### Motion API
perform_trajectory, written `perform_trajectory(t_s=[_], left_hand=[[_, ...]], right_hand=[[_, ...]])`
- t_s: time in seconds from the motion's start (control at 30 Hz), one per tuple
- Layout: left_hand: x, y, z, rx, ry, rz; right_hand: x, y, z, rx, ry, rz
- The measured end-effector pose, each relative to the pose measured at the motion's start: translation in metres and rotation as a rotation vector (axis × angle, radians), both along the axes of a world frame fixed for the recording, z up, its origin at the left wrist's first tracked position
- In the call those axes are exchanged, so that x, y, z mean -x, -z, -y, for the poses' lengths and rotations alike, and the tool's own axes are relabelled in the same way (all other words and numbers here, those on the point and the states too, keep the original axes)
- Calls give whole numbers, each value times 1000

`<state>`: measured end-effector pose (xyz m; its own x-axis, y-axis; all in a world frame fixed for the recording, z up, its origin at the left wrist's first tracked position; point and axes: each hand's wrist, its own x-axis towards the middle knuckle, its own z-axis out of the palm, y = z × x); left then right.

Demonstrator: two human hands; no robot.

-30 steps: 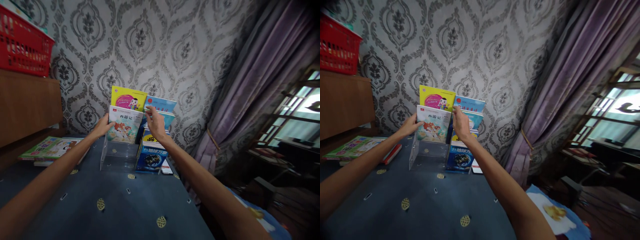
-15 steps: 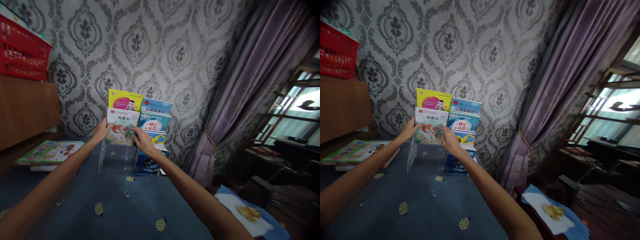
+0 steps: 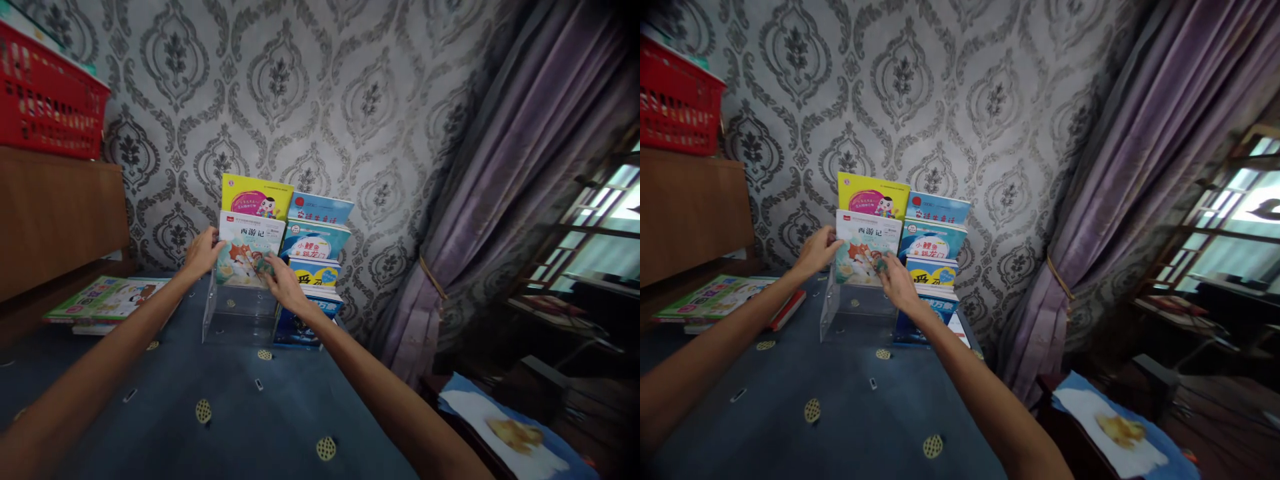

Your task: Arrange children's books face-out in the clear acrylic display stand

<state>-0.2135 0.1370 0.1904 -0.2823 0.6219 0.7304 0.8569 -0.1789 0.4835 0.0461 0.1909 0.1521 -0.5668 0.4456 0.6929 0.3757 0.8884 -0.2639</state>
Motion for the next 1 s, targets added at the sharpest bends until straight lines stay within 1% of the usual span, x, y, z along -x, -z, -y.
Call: perform_trajectory(t_s=[0.13, 0.37, 0.47, 0.5, 0.57, 0.63, 0.7, 0.8, 1.0], left_hand=[[10, -5, -1, 30, 69, 51], [14, 2, -2, 24, 123, 97], [13, 1, -4, 8, 175, 112], [12, 0, -4, 9, 204, 120], [9, -3, -6, 25, 312, 172], [5, -6, -6, 51, 448, 272], [2, -8, -6, 72, 535, 378], [-1, -9, -6, 89, 536, 456], [-3, -9, -11, 81, 489, 490]], right_hand=[[-1, 4, 0, 8, 1, -17], [-6, 12, 1, 18, -13, -41], [-6, 13, 2, 11, -9, -47], [-6, 13, 2, 12, -9, -47], [-6, 13, 4, 18, -11, -37], [-6, 11, 6, 21, -11, -25], [-7, 10, 8, 24, -8, -18], [-7, 9, 10, 33, -5, -16], [-6, 6, 11, 44, 5, 8]])
